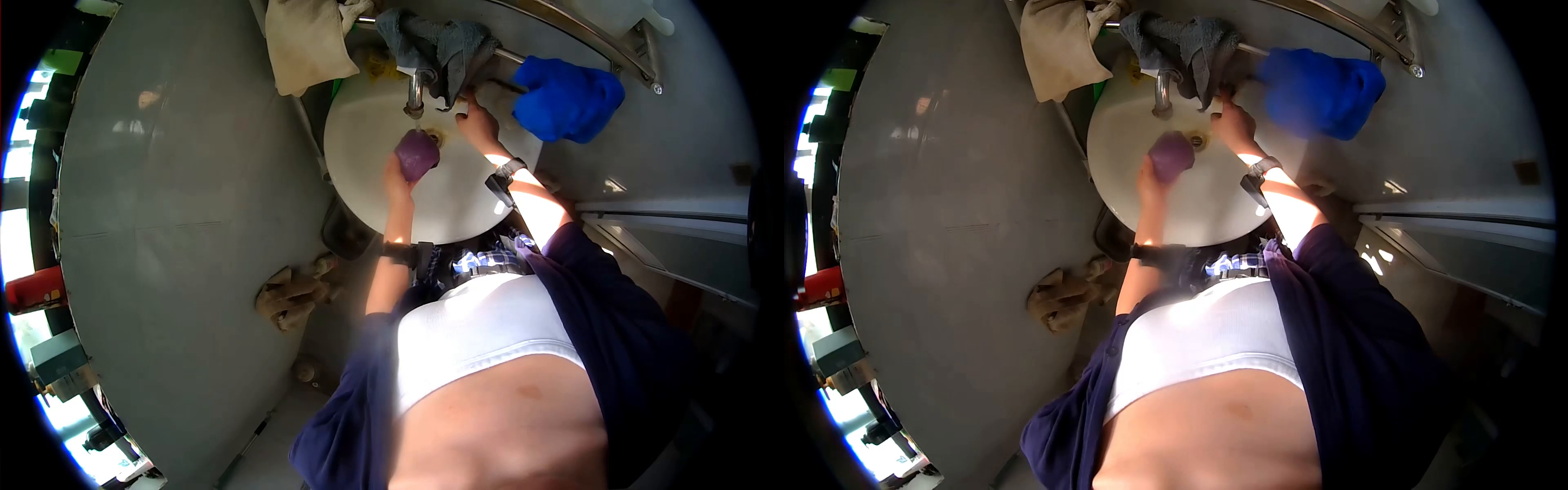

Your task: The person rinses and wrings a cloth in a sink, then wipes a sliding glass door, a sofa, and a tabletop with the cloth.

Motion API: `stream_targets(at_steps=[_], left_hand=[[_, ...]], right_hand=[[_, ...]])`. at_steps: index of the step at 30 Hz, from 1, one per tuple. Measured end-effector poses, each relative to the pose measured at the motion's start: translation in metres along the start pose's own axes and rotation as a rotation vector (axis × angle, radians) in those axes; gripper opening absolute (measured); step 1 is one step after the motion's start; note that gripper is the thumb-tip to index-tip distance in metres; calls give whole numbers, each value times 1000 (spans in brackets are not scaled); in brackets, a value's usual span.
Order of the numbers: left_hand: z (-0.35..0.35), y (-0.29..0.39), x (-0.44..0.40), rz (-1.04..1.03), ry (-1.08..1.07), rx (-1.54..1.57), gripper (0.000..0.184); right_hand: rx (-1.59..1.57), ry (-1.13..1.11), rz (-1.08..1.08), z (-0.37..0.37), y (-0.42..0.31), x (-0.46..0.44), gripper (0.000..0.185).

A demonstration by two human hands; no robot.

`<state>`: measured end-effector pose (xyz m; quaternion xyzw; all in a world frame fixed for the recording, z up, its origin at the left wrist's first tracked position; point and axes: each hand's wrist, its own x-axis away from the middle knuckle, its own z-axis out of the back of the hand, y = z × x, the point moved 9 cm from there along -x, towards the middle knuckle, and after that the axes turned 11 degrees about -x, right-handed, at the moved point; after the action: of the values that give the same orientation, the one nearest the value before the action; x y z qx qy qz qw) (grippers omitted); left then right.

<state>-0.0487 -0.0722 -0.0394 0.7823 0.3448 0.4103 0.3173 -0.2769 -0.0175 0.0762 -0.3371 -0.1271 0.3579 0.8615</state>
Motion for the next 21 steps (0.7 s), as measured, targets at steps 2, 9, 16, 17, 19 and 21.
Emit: stream_targets(at_steps=[2,9,16,17,19,21], left_hand=[[0,8,4,-12,16,49,54],[16,28,12,-24,59,21,52],[27,49,15,-104,5,5,51],[31,51,13,-114,-1,-2,51],[37,53,13,-95,14,-31,49],[47,55,15,-87,42,-55,47]], right_hand=[[6,23,21,-3,4,-1,69],[8,48,43,-3,6,2,69],[26,20,-1,-1,0,19,70],[17,23,4,-2,1,22,69],[28,27,-3,-4,5,25,70],[61,24,-22,-8,12,19,73]])
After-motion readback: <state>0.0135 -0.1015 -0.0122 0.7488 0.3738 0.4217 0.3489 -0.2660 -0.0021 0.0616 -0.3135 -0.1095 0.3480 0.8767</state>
